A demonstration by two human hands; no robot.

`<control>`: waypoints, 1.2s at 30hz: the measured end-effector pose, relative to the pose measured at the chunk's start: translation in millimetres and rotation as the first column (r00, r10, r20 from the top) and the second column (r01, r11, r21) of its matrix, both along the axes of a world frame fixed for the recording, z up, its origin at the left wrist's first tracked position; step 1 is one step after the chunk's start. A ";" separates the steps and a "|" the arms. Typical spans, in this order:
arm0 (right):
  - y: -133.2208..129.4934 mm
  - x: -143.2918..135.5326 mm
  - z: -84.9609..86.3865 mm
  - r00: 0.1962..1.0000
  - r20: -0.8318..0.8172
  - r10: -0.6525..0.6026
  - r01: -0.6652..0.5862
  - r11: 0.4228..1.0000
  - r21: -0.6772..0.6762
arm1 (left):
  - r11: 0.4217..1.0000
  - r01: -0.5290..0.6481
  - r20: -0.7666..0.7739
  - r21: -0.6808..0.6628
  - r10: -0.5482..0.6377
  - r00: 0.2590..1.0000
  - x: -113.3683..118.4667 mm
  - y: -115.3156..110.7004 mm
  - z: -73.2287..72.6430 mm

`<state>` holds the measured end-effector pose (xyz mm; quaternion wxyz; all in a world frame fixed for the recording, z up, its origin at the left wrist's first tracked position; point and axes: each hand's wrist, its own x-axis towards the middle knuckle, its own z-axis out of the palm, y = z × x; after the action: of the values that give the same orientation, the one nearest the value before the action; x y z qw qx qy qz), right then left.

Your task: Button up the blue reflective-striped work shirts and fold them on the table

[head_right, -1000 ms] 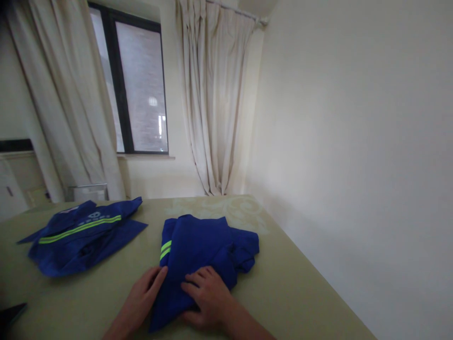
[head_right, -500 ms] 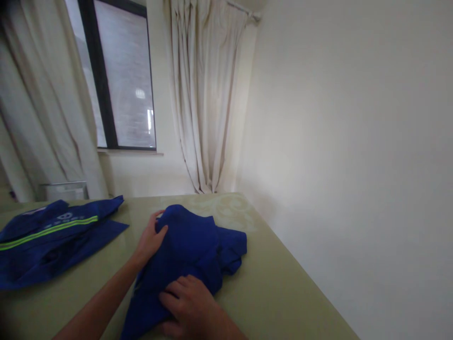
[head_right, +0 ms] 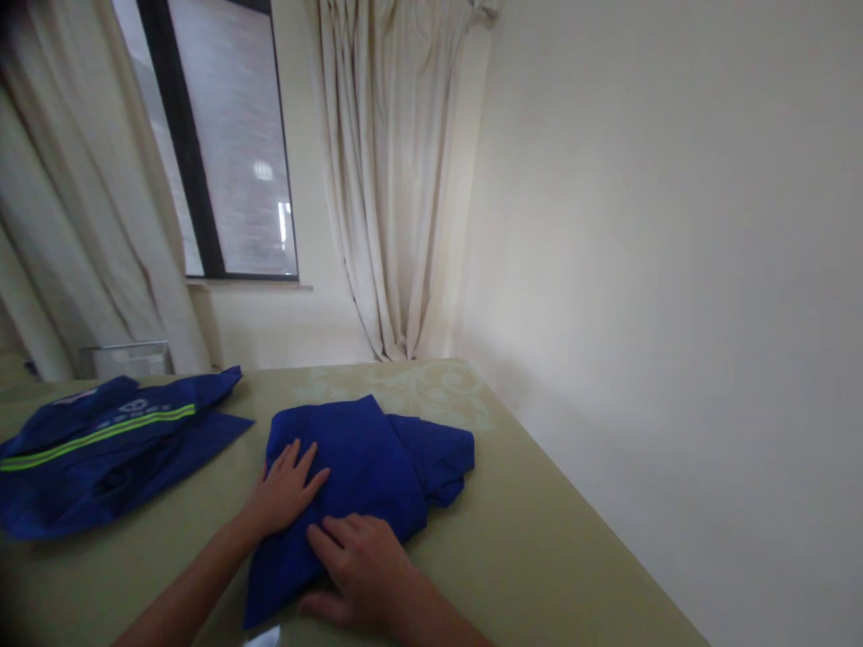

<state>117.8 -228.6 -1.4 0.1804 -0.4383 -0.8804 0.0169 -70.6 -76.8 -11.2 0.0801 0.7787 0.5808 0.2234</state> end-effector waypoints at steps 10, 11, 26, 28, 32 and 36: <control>37.1 33.0 -9.4 0.890 0.079 -0.450 0.456 0.886 -0.091 | 0.968 -0.143 0.029 0.206 0.140 0.990 -58.9 0.1 -11.3; 46.1 50.4 -5.1 0.841 0.087 -0.533 0.540 0.836 -0.096 | 0.950 -0.213 -0.020 0.228 0.223 0.975 -70.5 -0.6 -10.3; 102.6 126.5 -9.7 0.609 0.010 -0.793 0.793 0.609 -0.022 | 0.953 -0.302 -0.247 -0.018 0.288 0.925 -137.5 7.3 9.0; 102.6 126.8 -9.2 0.622 -0.013 -0.783 0.783 0.622 -0.014 | 0.985 -0.165 -0.143 -0.056 0.155 0.977 -98.6 -11.5 11.9; 97.6 124.8 -6.4 0.689 -0.083 -0.720 0.724 0.689 0.034 | 0.908 0.368 0.172 -0.201 -0.337 0.926 -5.5 -85.7 30.5; 86.7 123.1 -4.3 0.804 -0.211 -0.556 0.586 0.801 0.123 | 0.725 0.678 0.375 -0.120 -0.599 0.707 37.7 -143.9 59.1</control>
<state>240.9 -141.8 -5.7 0.2880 -0.6625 -0.6865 -0.0830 -32.8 -220.6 47.9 0.3401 0.8702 0.2756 0.2262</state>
